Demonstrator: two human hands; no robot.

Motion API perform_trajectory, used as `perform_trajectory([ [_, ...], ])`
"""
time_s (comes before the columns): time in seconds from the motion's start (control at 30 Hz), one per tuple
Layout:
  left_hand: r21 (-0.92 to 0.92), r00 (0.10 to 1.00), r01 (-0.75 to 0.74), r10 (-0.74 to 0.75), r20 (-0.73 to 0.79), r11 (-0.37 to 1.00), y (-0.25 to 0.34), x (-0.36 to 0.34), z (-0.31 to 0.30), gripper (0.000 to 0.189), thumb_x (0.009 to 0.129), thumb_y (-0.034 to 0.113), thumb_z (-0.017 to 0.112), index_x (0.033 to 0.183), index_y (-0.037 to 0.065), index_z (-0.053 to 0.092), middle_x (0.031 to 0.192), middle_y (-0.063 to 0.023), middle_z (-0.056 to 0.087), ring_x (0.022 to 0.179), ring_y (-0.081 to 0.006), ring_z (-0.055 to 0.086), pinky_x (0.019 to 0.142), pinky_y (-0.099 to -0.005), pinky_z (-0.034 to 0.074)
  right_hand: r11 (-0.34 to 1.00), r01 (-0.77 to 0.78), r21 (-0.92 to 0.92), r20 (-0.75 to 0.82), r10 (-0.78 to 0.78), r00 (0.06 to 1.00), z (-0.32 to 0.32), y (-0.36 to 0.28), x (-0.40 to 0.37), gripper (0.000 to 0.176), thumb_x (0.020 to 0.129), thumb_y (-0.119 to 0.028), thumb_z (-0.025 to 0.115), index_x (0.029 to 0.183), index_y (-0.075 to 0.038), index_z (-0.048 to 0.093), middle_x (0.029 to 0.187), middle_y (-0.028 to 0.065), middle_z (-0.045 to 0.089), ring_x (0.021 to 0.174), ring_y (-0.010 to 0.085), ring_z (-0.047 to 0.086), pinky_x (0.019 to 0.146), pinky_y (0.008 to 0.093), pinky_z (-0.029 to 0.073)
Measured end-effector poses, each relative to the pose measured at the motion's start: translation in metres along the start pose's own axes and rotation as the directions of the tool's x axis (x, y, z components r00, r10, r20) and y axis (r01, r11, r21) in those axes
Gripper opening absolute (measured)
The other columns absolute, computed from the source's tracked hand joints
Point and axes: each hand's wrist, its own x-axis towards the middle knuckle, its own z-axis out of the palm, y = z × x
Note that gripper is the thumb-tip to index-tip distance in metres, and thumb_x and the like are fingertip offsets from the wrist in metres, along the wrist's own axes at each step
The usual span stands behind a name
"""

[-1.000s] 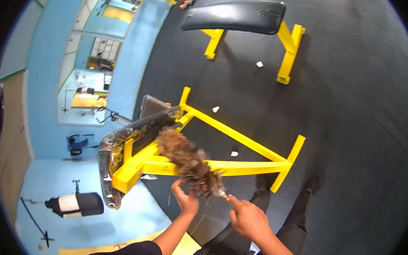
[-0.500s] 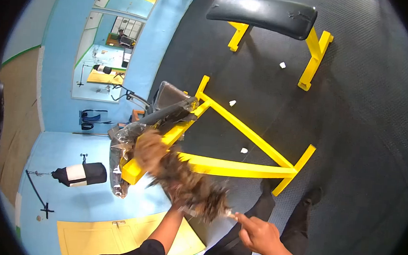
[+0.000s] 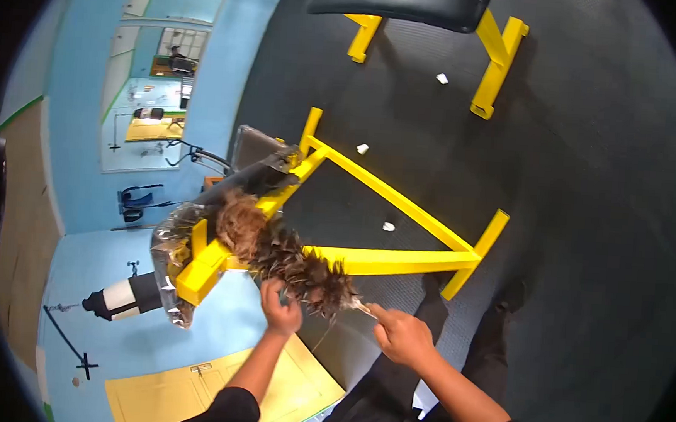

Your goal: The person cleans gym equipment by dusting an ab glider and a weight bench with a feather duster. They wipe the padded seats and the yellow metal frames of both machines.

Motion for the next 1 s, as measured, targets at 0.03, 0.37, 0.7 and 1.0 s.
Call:
perform_trajectory([
  [0.03,-0.027,0.995,-0.089,0.09,0.033,0.996,-0.004,0.013,0.001,0.02,0.082,0.003,0.065,0.101,0.005,0.06,0.102,-0.0147,0.061,0.096,-0.034,0.06,0.086,-0.0439,0.046,0.999,-0.032,-0.008,-0.002,0.032,0.999,0.001,0.008,0.005,0.035,0.089,-0.02,0.054,0.122,-0.013,0.062,0.088,0.0196,0.067,0.082,0.0399,0.066,0.073,0.0517,0.053],
  [0.37,0.196,0.711,-0.515,0.288,0.641,0.834,0.001,0.077,0.083,0.028,0.086,0.033,0.068,0.108,0.015,0.068,0.097,-0.0033,0.063,0.091,-0.0229,0.06,0.08,-0.0388,0.047,0.849,-0.501,-0.171,-0.07,0.496,0.865,-0.006,0.144,-0.033,0.035,0.09,-0.023,0.053,0.122,-0.012,0.061,0.097,0.0228,0.069,0.094,0.0413,0.067,0.083,0.0539,0.052],
  [0.7,0.373,0.755,-0.603,0.353,0.552,0.705,-0.001,0.073,0.101,0.027,0.082,0.04,0.071,0.096,0.017,0.068,0.09,0.0018,0.059,0.079,-0.0189,0.056,0.069,-0.033,0.045,0.406,-0.828,-0.387,-0.349,0.767,0.539,-0.089,0.295,-0.059,0.039,0.092,-0.024,0.051,0.128,-0.015,0.059,0.112,0.0191,0.068,0.106,0.0395,0.065,0.091,0.051,0.052],
  [1.0,0.383,0.749,-0.613,0.355,0.559,0.691,0.003,0.077,0.1,0.025,0.083,0.039,0.072,0.095,0.017,0.068,0.086,0.0017,0.058,0.076,-0.0182,0.055,0.066,-0.0327,0.044,0.405,-0.72,-0.564,-0.27,0.733,0.624,-0.124,0.309,-0.098,0.037,0.094,-0.026,0.051,0.129,-0.014,0.055,0.116,0.0175,0.066,0.106,0.0391,0.066,0.086,0.052,0.055],
])
